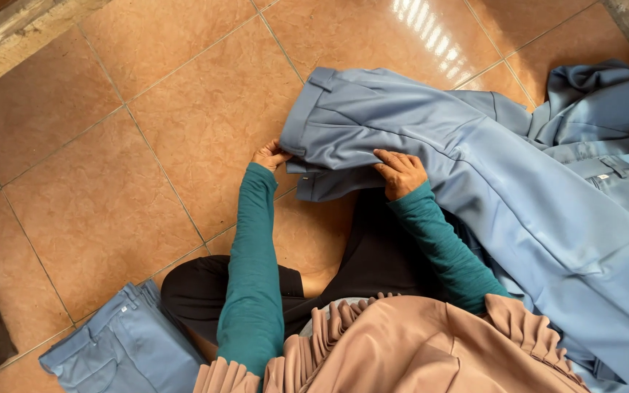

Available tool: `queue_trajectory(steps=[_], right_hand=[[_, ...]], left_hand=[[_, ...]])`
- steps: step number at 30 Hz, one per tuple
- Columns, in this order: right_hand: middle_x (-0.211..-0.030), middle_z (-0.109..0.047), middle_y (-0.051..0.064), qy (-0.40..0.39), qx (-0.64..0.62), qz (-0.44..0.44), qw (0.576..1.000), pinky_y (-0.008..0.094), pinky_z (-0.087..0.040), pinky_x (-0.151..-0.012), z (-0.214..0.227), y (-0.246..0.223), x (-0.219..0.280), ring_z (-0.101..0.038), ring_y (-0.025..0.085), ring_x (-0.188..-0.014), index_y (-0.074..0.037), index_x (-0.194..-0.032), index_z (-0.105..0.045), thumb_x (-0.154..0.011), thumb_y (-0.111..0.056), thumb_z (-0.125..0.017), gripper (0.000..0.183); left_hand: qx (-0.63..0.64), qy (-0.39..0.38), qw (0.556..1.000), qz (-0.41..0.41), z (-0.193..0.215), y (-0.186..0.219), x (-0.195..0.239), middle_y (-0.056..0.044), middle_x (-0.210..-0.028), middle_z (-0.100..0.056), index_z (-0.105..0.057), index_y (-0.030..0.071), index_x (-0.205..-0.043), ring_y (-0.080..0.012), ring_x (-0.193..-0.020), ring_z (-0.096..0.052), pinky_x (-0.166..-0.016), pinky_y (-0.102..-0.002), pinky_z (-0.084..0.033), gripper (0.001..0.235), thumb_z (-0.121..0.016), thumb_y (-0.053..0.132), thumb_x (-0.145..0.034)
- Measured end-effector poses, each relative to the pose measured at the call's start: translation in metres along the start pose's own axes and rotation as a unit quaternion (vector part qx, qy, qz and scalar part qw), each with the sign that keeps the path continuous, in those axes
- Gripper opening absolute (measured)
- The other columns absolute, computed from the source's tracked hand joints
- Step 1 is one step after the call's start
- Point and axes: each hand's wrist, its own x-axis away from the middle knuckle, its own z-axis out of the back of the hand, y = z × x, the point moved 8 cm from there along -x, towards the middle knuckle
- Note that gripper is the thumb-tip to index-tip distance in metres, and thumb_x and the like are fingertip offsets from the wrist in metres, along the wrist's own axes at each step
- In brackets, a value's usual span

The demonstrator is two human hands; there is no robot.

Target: The person sits on a tiled floor and folds multiple pairs of light blue trousers by hand. They lay each pair flat, fold the legs together, and then fold the garment into a compact rectangle before placing it aside.

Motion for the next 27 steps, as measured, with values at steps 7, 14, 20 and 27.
queue_trajectory(steps=[7, 14, 20, 27], right_hand=[[-0.118, -0.075, -0.006, 0.021, -0.006, -0.012, 1.000, 0.030, -0.044, -0.087, 0.009, 0.001, 0.003, -0.070, 0.014, -0.108, -0.022, -0.083, -0.070, -0.108, -0.016, -0.046, 0.035], [-0.106, -0.073, -0.004, -0.066, -0.066, 0.027, 0.995, 0.037, -0.043, -0.091, 0.015, -0.010, 0.013, -0.067, 0.019, -0.116, -0.024, -0.084, -0.072, -0.096, -0.016, -0.060, 0.019], [-0.117, -0.065, 0.003, -0.056, -0.016, 0.036, 0.998, 0.045, -0.043, -0.091, 0.014, -0.033, -0.007, -0.062, 0.026, -0.110, -0.025, -0.087, -0.071, -0.087, -0.016, -0.066, 0.011], [-0.099, -0.058, 0.001, -0.112, 0.055, 0.021, 0.992, 0.043, -0.041, -0.092, -0.025, -0.044, -0.021, -0.056, 0.022, -0.092, -0.028, -0.131, -0.061, -0.081, -0.013, -0.068, 0.053]], left_hand=[[-0.131, 0.240, 0.961, -0.032, 0.062, -0.066, -0.004, 0.006, -0.067, -0.067, -0.064, 0.021, -0.066, -0.0074, -0.059, -0.056, -0.062, -0.018, -0.050, 0.035, -0.056, -0.008, -0.085], [-0.176, 0.336, 0.925, 0.036, 0.043, -0.105, 0.084, -0.002, -0.069, -0.072, -0.068, 0.019, -0.079, -0.0131, -0.063, -0.069, -0.055, -0.026, -0.055, 0.018, -0.056, 0.006, -0.082], [0.103, 0.215, 0.945, 0.226, -0.035, -0.176, 0.139, -0.025, -0.077, -0.073, -0.052, 0.023, -0.119, -0.0335, -0.051, -0.072, -0.030, -0.029, -0.048, 0.039, -0.067, 0.046, -0.092], [-0.037, 0.174, 0.952, 0.247, -0.072, -0.090, 0.109, -0.035, -0.093, -0.072, -0.028, 0.020, -0.156, -0.0346, -0.063, -0.076, -0.038, -0.029, -0.058, 0.091, -0.071, 0.062, -0.088]])
